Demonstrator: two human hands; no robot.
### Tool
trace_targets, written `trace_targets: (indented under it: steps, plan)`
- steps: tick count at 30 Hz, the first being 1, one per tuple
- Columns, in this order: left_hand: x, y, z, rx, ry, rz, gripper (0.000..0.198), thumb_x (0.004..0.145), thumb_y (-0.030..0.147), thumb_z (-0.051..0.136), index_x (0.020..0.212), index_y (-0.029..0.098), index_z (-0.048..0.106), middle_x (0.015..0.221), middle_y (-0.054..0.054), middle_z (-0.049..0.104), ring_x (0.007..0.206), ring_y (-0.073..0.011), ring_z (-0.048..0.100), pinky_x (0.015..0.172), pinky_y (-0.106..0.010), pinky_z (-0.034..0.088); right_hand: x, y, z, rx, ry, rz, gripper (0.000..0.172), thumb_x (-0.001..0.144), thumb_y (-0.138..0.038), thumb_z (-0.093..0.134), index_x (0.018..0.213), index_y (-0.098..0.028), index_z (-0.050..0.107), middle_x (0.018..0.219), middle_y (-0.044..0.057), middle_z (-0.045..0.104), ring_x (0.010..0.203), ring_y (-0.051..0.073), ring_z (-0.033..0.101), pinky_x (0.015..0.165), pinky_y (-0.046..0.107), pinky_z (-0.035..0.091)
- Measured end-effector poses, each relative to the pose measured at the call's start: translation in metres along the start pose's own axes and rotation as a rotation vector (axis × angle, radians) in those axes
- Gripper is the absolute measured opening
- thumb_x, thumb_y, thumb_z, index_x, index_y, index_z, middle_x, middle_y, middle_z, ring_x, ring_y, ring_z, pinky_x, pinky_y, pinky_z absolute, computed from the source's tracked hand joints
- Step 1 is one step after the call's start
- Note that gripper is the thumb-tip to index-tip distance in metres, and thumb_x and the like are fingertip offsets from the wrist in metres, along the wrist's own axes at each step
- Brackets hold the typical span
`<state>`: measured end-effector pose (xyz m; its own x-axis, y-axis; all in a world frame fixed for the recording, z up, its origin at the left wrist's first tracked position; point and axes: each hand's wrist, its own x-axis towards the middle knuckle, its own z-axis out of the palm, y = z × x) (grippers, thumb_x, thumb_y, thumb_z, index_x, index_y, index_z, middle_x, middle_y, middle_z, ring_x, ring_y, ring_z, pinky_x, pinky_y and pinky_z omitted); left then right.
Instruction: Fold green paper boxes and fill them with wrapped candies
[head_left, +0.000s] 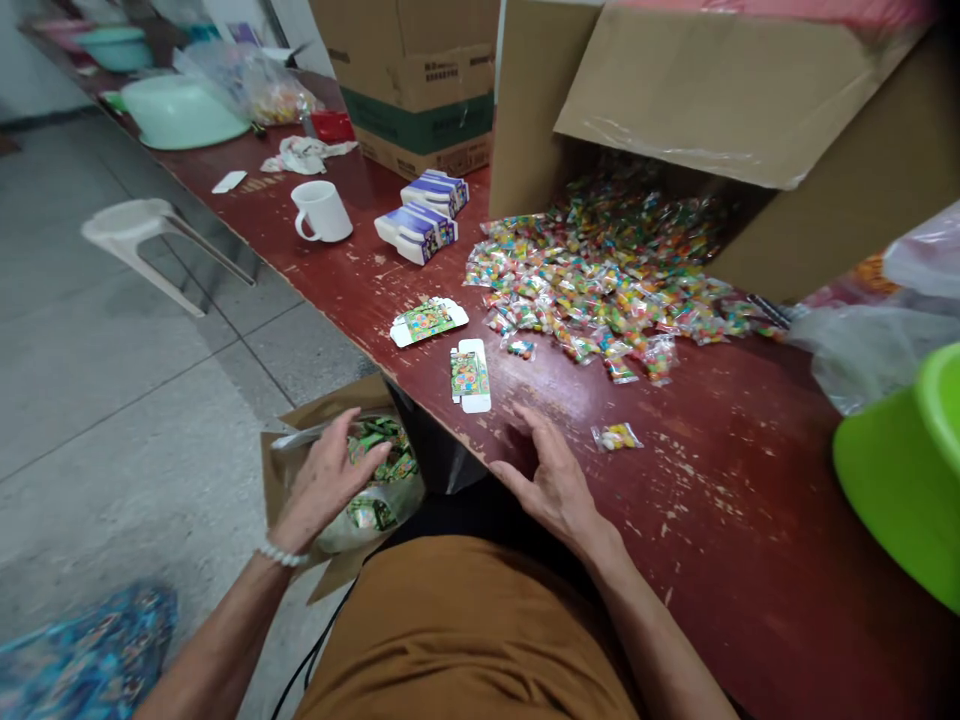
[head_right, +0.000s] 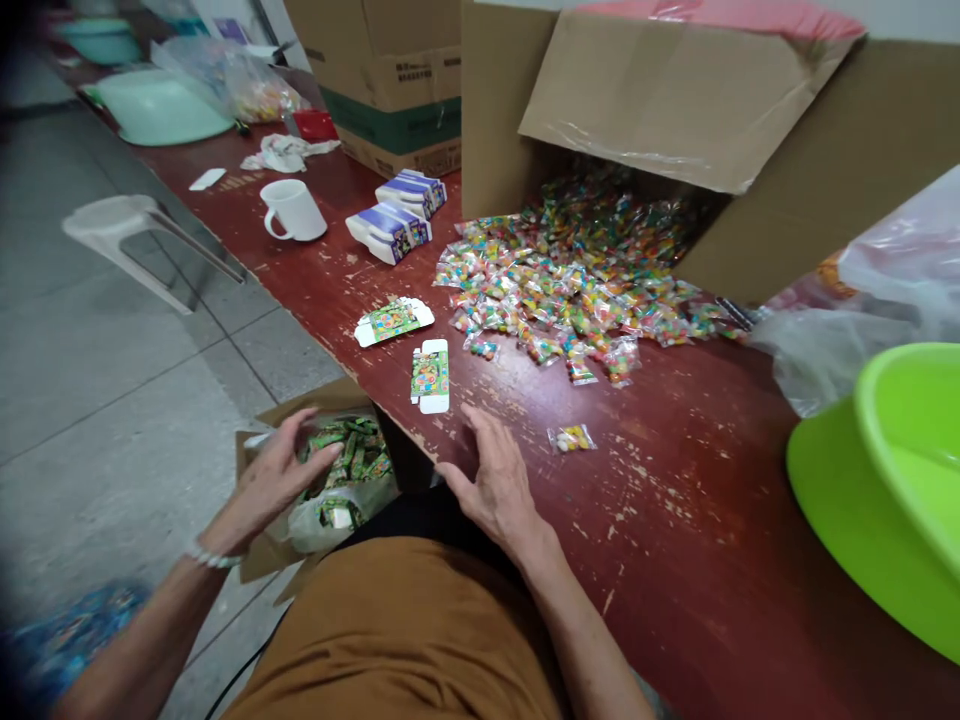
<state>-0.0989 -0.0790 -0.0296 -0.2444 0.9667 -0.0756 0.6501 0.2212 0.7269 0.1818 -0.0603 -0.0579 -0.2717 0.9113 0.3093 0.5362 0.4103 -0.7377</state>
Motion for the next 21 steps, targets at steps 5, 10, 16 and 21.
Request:
trace_targets:
  steps: [5, 10, 16, 21]
  plan:
    - [0.036, 0.042, 0.037, 0.390, 0.097, 0.287, 0.056, 0.092, 0.054, 0.053, 0.135, 0.018, 0.056, 0.126, -0.015, 0.060, 0.115, -0.0357, 0.052, 0.101, -0.052, 0.040, 0.002, 0.012, 0.008, -0.056, 0.054, 0.071, 0.053, 0.084, -0.021, 0.067, 0.134, -0.020, 0.051, 0.119, 0.013, 0.066, 0.101, 0.028, 0.065, 0.091, 0.048, 0.053]
    - [0.058, 0.082, 0.098, 0.714, 0.148, 0.376, 0.072, 0.093, 0.063, 0.045, 0.144, 0.012, 0.049, 0.141, -0.025, 0.050, 0.125, -0.0446, 0.042, 0.103, -0.066, 0.029, -0.002, 0.014, 0.009, -0.002, 0.087, 0.007, 0.047, 0.086, -0.017, 0.062, 0.132, -0.019, 0.053, 0.117, 0.013, 0.065, 0.099, 0.025, 0.064, 0.091, 0.042, 0.054]
    - [0.027, 0.072, 0.092, 0.708, -0.040, 0.516, 0.051, 0.098, 0.042, 0.045, 0.142, 0.018, 0.050, 0.138, -0.018, 0.051, 0.122, -0.0361, 0.046, 0.098, -0.052, 0.037, 0.008, 0.017, 0.005, 0.094, 0.196, 0.148, 0.040, 0.088, -0.021, 0.058, 0.128, -0.018, 0.055, 0.112, 0.011, 0.065, 0.084, 0.019, 0.066, 0.083, 0.038, 0.056]
    - [0.019, 0.079, 0.071, 0.618, -0.215, 0.326, 0.062, 0.086, 0.038, 0.064, 0.142, 0.017, 0.046, 0.117, -0.014, 0.056, 0.109, -0.0317, 0.053, 0.086, -0.043, 0.045, 0.027, 0.012, 0.005, -0.016, 0.151, 0.254, 0.045, 0.087, -0.026, 0.058, 0.130, -0.017, 0.055, 0.120, 0.012, 0.064, 0.077, 0.018, 0.066, 0.080, 0.038, 0.056]
